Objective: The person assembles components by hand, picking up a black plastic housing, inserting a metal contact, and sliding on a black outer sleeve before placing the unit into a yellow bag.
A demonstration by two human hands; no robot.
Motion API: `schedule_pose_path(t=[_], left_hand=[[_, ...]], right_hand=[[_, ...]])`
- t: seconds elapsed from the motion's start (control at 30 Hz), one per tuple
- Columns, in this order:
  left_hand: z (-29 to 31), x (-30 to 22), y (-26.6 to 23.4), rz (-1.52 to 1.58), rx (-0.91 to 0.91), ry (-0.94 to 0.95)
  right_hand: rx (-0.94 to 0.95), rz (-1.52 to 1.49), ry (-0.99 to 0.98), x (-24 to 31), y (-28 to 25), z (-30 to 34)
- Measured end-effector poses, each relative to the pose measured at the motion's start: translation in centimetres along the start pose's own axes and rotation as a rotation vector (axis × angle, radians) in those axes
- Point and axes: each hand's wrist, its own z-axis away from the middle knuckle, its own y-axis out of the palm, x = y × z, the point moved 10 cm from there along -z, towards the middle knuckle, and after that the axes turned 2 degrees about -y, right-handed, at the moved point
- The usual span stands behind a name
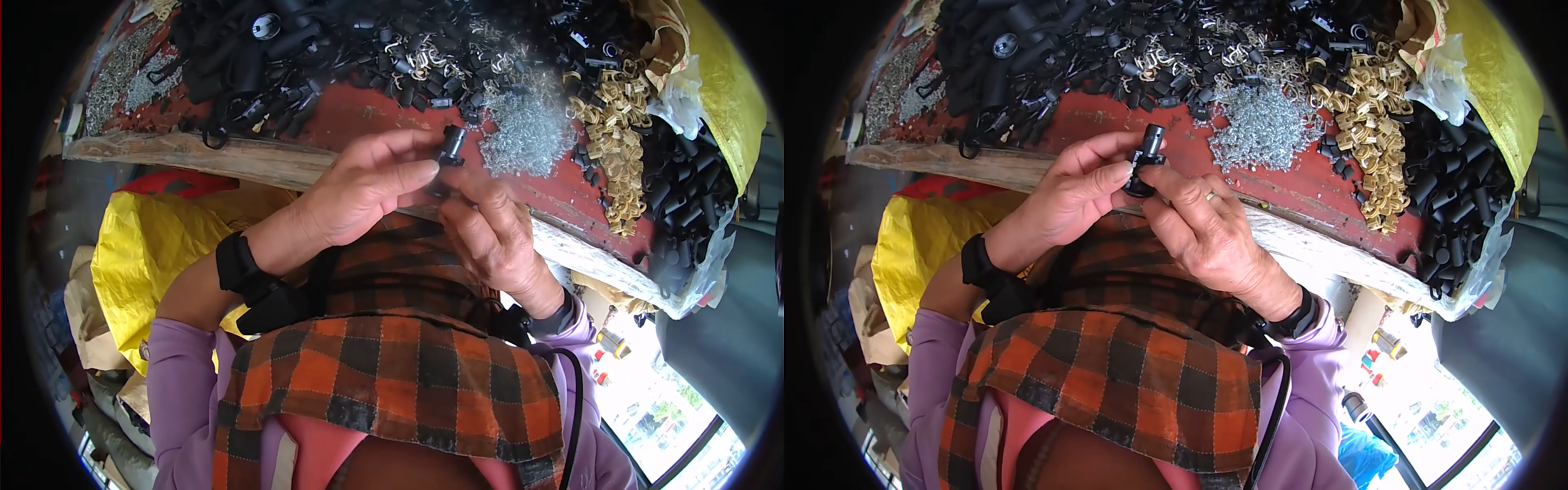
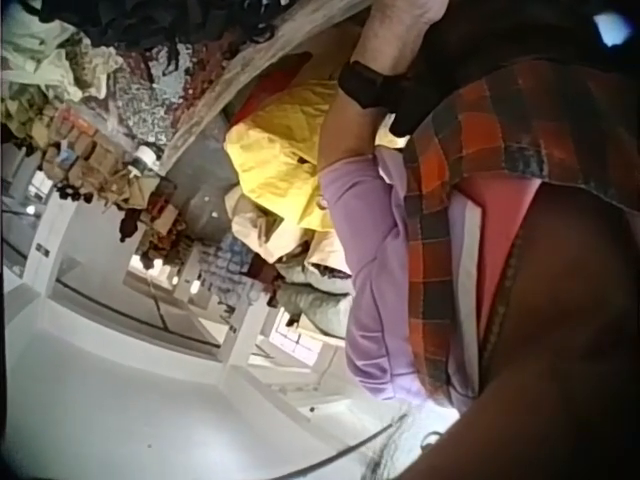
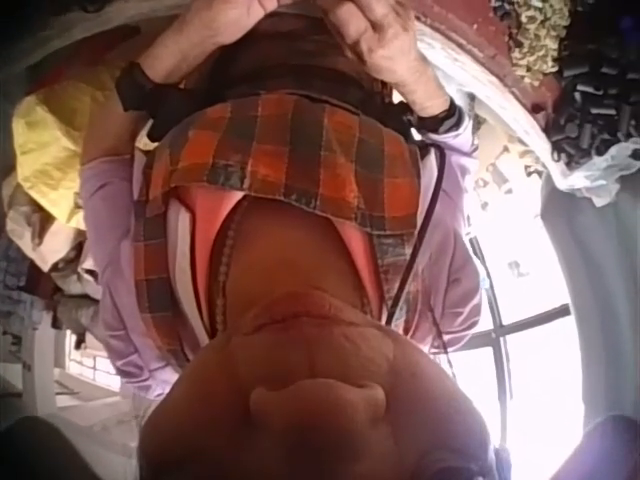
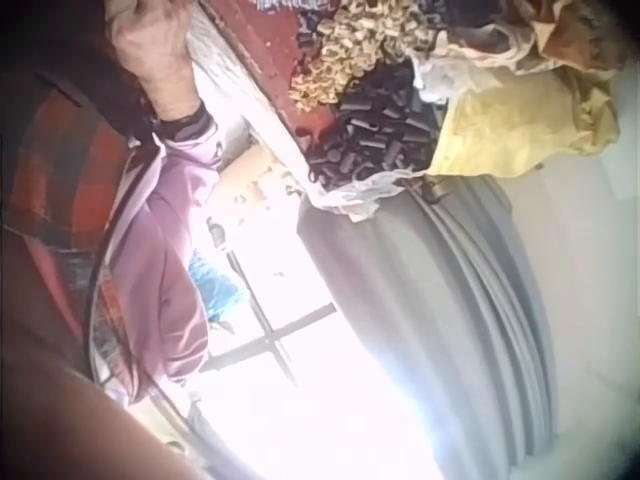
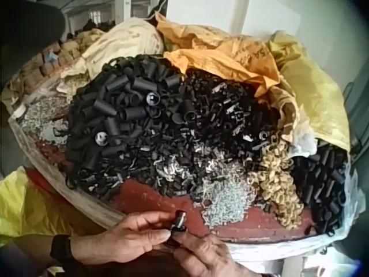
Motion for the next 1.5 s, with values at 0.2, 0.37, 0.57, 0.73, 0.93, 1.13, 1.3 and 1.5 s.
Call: schedule_pose_path(t=[0.2, 0.37, 0.57, 0.73, 0.93, 1.13, 1.3, 1.5], left_hand=[[0.1, -0.2, -0.1, -0.017, -0.017, 0.003], [0.2, 0.0, -0.3, -0.023, -0.025, -0.006], [0.2, 0.3, -0.3, -0.038, -0.026, -0.015], [0.1, 0.2, 0.0, -0.026, 0.002, -0.013], [0.1, -0.3, 0.2, -0.025, -0.011, 0.012], [0.1, 0.2, -0.5, -0.061, -0.033, -0.010], [0.1, 0.4, -0.7, -0.026, -0.043, 0.006], [0.1, 0.6, -0.9, -0.023, -0.058, -0.005]], right_hand=[[0.049, 0.086, -0.074, 0.5, 0.4, -0.2], [0.081, 0.087, -0.104, 1.0, 0.6, -0.3], [0.058, 0.034, -0.096, 0.9, 0.3, -0.1], [0.015, -0.039, -0.039, 0.4, -0.2, -0.1], [0.064, -0.073, 0.063, -0.4, 0.3, -0.3], [0.114, -0.072, 0.078, -0.7, 0.7, -0.4], [0.097, -0.040, 0.020, -0.4, 0.8, -0.2], [0.088, 0.033, -0.076, 0.3, 0.8, -0.1]])
